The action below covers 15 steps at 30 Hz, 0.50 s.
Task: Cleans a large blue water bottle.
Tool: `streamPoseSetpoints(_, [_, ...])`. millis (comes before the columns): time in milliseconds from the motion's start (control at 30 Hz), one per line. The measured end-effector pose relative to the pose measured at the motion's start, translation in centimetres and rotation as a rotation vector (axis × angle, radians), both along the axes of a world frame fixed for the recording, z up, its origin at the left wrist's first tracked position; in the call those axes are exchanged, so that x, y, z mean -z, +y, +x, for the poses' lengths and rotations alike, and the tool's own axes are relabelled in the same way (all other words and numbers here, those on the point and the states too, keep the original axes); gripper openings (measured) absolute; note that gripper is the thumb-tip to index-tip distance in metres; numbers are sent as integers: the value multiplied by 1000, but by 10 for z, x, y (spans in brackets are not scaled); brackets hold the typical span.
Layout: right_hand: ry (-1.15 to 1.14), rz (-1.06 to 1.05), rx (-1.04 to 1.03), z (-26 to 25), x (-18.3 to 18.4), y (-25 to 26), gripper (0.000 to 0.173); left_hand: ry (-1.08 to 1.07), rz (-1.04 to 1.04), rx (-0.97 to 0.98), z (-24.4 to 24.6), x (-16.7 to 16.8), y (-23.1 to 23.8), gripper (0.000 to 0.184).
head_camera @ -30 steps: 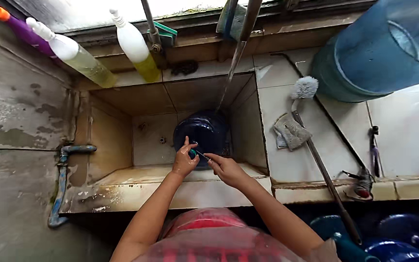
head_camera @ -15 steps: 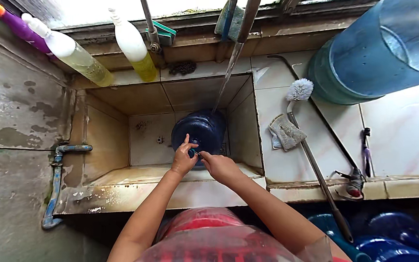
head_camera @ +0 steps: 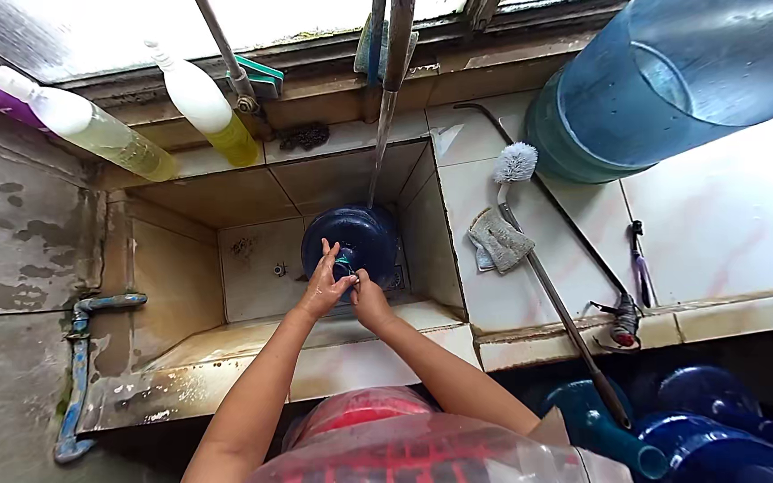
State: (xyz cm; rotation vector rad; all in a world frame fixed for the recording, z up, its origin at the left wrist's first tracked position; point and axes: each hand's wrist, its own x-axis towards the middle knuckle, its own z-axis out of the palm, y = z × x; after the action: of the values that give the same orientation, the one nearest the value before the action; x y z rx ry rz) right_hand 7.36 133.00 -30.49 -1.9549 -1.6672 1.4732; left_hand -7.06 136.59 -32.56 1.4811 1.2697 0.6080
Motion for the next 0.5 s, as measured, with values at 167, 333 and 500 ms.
streamPoseSetpoints(167, [404,-105,604,-33,21,-4,28,-44,58,-257,25,5,-12,61])
streamPoseSetpoints(333, [549,-148,678,4,45,-10,46,-58,84,-387,77,-3,-32,50])
streamPoseSetpoints(500, [639,-330,751,55,14,3,37,-147,47,-325,76,-4,-31,37])
